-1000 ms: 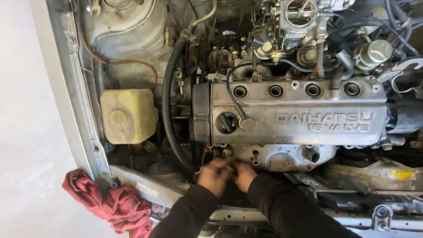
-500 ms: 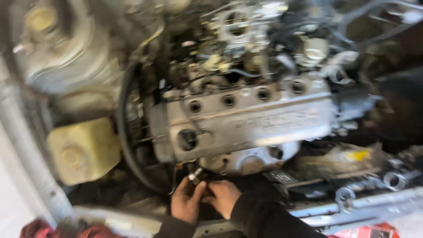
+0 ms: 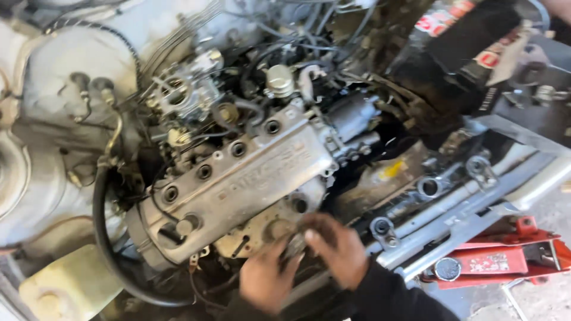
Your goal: The person is working on a car engine with the hood open, using a wrench to tighten bolts on the engine block. They repeatedly reach for tools and adjust their position while working on the engine components.
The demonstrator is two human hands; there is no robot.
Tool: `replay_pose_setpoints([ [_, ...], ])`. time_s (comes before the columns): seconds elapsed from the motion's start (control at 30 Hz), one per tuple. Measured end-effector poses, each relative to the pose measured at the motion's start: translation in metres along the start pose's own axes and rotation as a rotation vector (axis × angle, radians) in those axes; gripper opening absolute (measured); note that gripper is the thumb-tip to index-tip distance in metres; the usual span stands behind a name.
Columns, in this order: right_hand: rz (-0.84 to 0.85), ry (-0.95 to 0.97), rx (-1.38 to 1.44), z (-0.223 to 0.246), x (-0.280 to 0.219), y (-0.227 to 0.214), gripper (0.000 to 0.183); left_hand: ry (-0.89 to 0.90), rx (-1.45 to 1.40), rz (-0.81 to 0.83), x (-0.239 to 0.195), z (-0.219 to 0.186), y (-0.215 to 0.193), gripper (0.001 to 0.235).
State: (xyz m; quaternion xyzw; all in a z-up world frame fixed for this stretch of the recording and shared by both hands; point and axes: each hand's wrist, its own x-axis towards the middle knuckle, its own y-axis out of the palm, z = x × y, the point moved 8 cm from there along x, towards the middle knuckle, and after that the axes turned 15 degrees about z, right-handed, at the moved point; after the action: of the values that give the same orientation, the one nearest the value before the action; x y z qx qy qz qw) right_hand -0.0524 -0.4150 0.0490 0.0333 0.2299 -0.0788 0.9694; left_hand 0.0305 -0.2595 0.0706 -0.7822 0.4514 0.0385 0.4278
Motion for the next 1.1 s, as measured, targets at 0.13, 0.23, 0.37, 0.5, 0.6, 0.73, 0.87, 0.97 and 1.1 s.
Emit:
replay_pose_setpoints([
  [0.13,-0.051,0.001,-0.235,-0.024,0.02,-0.074,0.033,0.071,0.238,0.166,0.067,-0.068,0.052,0.035],
  [0.23,-0.086,0.016,-0.362,-0.051,0.05,-0.096,0.027,0.158,0.084,0.086,0.096,-0.068,0.075,0.046],
  [0.37,-0.09,0.076,-0.41,-0.115,0.098,-0.114,0.031,-0.134,-0.079,0.232,0.123,-0.009,0.127,0.038],
  [0.5,-0.007,0.108,-0.313,-0.159,0.131,-0.125,0.039,0.116,0.097,-0.058,0.132,-0.019,0.137,0.04],
  [0.6,0.029,0.157,-0.225,-0.152,0.132,-0.125,0.041,0.027,-0.025,-0.07,0.137,-0.01,0.147,0.041],
  [0.73,0.008,0.164,-0.096,-0.166,0.132,-0.122,0.042,0.018,-0.145,-0.18,0.135,-0.013,0.142,0.03],
  [0.87,-0.074,0.173,-0.227,-0.12,0.116,-0.123,0.037,-0.006,-0.234,-0.275,0.131,-0.025,0.134,0.037],
  [0.97,-0.144,0.252,-0.396,-0.097,0.107,-0.129,0.03,-0.152,-0.426,-0.213,0.135,-0.015,0.136,0.025],
  [1.1,-0.042,0.279,-0.314,-0.112,0.1,-0.135,0.03,-0.152,-0.449,-0.205,0.143,-0.014,0.114,0.025],
])
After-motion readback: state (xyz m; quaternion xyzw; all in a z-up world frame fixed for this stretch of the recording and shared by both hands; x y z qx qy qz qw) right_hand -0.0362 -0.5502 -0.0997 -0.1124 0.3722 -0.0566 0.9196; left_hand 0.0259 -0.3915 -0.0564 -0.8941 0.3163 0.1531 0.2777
